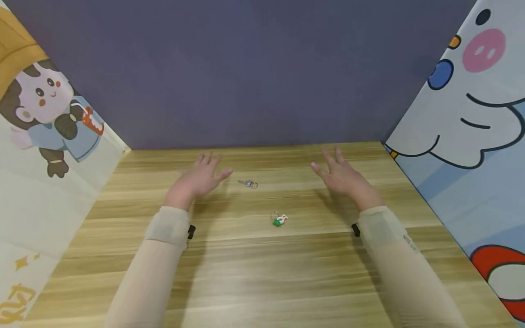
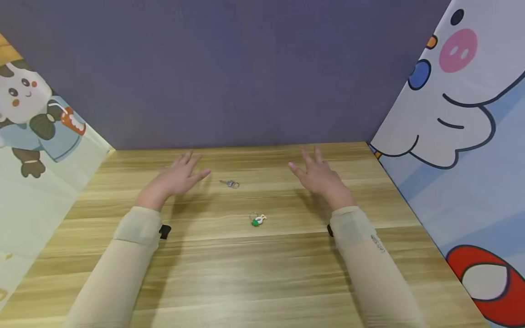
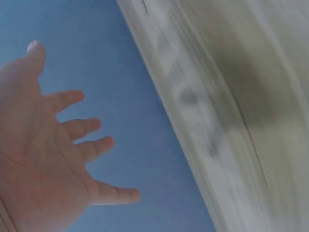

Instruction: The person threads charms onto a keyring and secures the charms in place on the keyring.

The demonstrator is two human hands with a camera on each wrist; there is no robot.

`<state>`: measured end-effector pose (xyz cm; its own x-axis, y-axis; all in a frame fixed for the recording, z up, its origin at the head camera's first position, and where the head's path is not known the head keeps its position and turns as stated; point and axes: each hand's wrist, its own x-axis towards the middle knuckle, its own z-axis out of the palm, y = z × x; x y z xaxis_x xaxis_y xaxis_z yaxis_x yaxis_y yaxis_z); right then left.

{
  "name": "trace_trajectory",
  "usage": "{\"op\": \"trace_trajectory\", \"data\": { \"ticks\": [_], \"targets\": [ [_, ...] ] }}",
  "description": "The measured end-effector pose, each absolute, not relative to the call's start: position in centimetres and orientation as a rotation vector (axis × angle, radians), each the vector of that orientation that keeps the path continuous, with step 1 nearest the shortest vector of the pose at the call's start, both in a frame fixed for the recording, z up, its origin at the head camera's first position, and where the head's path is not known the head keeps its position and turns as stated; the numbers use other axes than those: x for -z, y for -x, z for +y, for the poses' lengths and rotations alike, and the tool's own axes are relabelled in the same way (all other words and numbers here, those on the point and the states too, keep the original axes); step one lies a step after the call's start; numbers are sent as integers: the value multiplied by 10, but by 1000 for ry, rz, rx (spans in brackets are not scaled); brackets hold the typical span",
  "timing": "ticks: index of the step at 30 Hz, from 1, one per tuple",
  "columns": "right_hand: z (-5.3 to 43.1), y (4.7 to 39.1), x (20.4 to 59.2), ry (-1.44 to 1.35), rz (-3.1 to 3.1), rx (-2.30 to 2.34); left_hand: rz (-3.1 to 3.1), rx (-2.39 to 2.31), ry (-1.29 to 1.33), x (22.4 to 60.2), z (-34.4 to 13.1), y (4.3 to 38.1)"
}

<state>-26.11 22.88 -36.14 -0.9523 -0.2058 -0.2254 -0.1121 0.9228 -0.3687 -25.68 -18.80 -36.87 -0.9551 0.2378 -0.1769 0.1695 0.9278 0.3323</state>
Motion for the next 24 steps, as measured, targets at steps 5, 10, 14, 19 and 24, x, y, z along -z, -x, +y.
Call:
{"op": "trace_trajectory", "data": {
  "ticks": [5, 10, 14, 19, 24],
  "targets": [
    [222, 269, 366, 364, 2808, 614, 2852, -489, -407, 373, -172, 270],
    [209, 278, 377, 597, 2665, 817, 2763, -561, -535, 383, -157, 278],
    [197, 286, 391, 697, 2491, 941, 2724, -616, -592, 394, -146, 283],
    [180, 291, 409, 738, 2355, 988, 2688, -684, -560, 404, -138, 292],
    [164, 288, 417, 825, 2316, 936, 2666, -707, -516, 412, -137, 299]
  ]
}}
